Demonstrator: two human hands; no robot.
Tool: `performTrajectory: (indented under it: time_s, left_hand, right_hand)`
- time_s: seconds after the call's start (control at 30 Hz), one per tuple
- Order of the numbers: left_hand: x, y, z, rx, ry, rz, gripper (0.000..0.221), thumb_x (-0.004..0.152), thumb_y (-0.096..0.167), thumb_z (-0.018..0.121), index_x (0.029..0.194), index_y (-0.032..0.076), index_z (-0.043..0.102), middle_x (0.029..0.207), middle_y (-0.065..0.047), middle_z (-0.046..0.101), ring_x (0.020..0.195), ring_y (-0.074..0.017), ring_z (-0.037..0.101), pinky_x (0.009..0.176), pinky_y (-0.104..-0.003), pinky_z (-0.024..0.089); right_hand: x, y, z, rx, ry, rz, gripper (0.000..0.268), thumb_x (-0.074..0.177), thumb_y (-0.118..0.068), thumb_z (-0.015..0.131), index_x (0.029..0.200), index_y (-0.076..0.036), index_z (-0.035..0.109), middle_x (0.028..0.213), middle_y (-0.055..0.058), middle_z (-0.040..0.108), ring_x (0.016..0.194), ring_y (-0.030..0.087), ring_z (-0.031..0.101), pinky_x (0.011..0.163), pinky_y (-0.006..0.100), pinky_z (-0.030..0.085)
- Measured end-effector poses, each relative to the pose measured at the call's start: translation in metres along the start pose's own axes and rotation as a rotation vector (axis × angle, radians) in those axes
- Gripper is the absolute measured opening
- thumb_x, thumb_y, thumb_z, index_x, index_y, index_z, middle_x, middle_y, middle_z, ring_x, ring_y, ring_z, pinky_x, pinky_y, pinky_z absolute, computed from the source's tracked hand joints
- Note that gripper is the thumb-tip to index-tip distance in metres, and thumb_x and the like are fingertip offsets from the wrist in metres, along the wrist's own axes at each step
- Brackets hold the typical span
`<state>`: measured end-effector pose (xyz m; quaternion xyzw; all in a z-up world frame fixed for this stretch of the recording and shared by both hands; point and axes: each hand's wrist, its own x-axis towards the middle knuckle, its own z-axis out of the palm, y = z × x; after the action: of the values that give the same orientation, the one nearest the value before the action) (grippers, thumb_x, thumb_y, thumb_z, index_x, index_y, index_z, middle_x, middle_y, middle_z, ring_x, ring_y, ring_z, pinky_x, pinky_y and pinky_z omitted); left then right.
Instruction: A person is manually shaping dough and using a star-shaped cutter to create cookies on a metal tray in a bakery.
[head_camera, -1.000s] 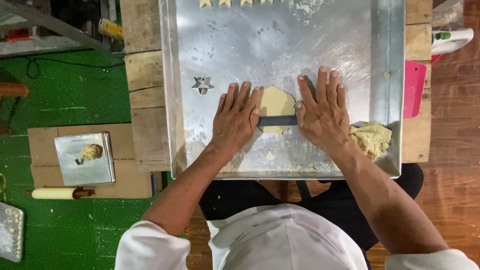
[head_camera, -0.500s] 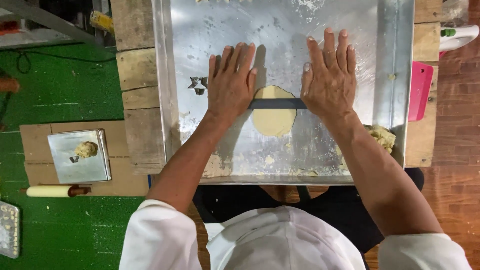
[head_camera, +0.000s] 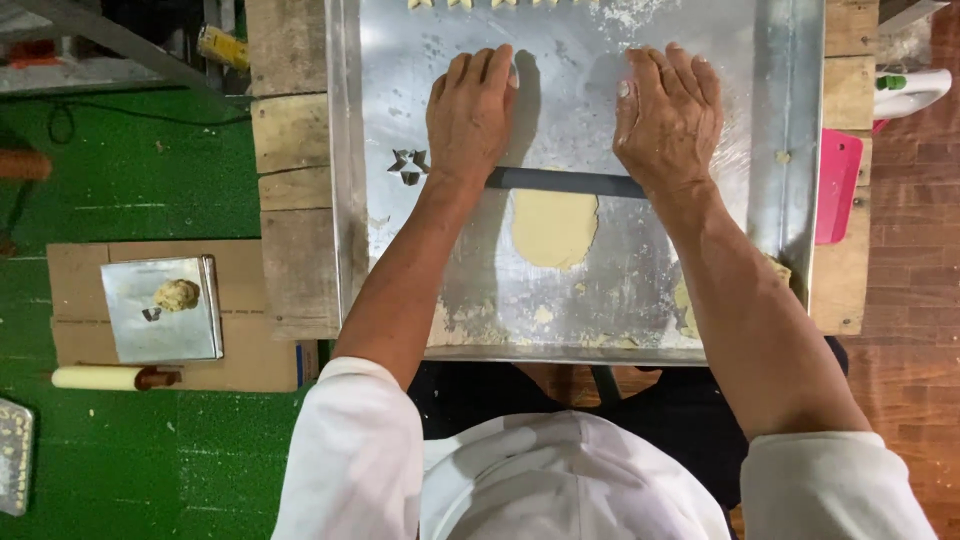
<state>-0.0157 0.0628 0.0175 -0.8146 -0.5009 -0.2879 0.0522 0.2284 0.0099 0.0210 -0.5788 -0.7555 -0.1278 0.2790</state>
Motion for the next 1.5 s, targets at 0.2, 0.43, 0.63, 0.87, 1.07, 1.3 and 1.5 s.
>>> performTrajectory:
  time_s: [0.2,0.43,0.63,0.87,1.07,1.3,1.5]
  left_hand:
    - [-0.029,0.012,-0.017,0.011,-0.416,-0.158,0.05,0.113,0.041,0.045,0.158,0.02,0.038,0.166,-0.01,0.025,0.154,-0.034,0.016,0.12,-0.054,0.034]
    - [-0.06,0.02,-0.03,-0.003,-0.606,-0.249,0.06,0.11,0.053,0.037,0.164,0.031,0.024,0.171,-0.003,0.005,0.158,-0.031,0.001,0.128,-0.055,0.011]
    - [-0.101,0.031,-0.039,0.017,-0.484,-0.172,0.058,0.106,0.052,0.049,0.159,0.031,0.037,0.169,-0.004,0.022,0.156,-0.0363,0.019,0.124,-0.058,0.022]
    - [-0.107,0.05,-0.077,-0.027,-0.677,-0.22,0.06,0.109,0.055,0.025,0.162,0.029,0.035,0.171,-0.009,0.021,0.158,-0.0344,0.009,0.125,-0.058,0.013]
    - [-0.111,0.059,-0.095,-0.023,-0.759,-0.228,0.062,0.109,0.056,0.024,0.163,0.027,0.033,0.171,-0.009,0.019,0.158,-0.0354,0.009,0.125,-0.058,0.012]
    - [-0.117,0.068,-0.115,-0.054,-0.809,-0.212,0.062,0.109,0.055,0.026,0.163,0.025,0.03,0.171,-0.012,0.016,0.157,-0.0383,0.012,0.124,-0.061,0.013]
    - [-0.132,0.075,-0.127,-0.058,-0.895,-0.192,0.063,0.11,0.052,0.026,0.165,0.023,0.022,0.171,-0.013,0.013,0.158,-0.0381,0.008,0.123,-0.062,0.011]
  right_hand:
    - [-0.015,-0.024,-0.023,-0.023,-0.317,0.141,0.045,0.115,-0.031,0.044,0.151,-0.005,0.052,0.159,0.026,0.04,0.147,0.046,0.022,0.116,0.062,0.029]
    - [-0.033,-0.043,-0.046,-0.06,-0.499,0.206,0.059,0.117,-0.046,0.038,0.165,-0.013,0.042,0.167,0.025,0.008,0.151,0.052,0.009,0.121,0.068,0.021]
    - [-0.055,-0.059,-0.063,-0.005,-0.649,0.283,0.073,0.109,-0.06,0.017,0.167,-0.018,0.032,0.17,0.02,-0.004,0.154,0.046,-0.005,0.123,0.067,0.004]
    - [-0.062,-0.084,-0.093,-0.041,-0.701,0.339,0.063,0.112,-0.057,0.019,0.158,-0.023,0.046,0.17,0.026,0.025,0.157,0.046,0.013,0.122,0.068,0.005]
    - [-0.076,-0.089,-0.101,0.001,-0.669,0.334,0.062,0.113,-0.054,0.021,0.159,-0.022,0.044,0.17,0.026,0.023,0.157,0.047,0.013,0.121,0.07,0.004]
    - [-0.085,-0.097,-0.113,0.013,-0.755,0.361,0.064,0.111,-0.057,0.023,0.162,-0.022,0.034,0.17,0.027,0.016,0.157,0.047,0.009,0.121,0.071,0.004]
    - [-0.089,-0.108,-0.131,-0.009,-0.883,0.359,0.069,0.108,-0.06,0.02,0.164,-0.021,0.026,0.169,0.029,0.014,0.156,0.048,0.011,0.122,0.067,0.012]
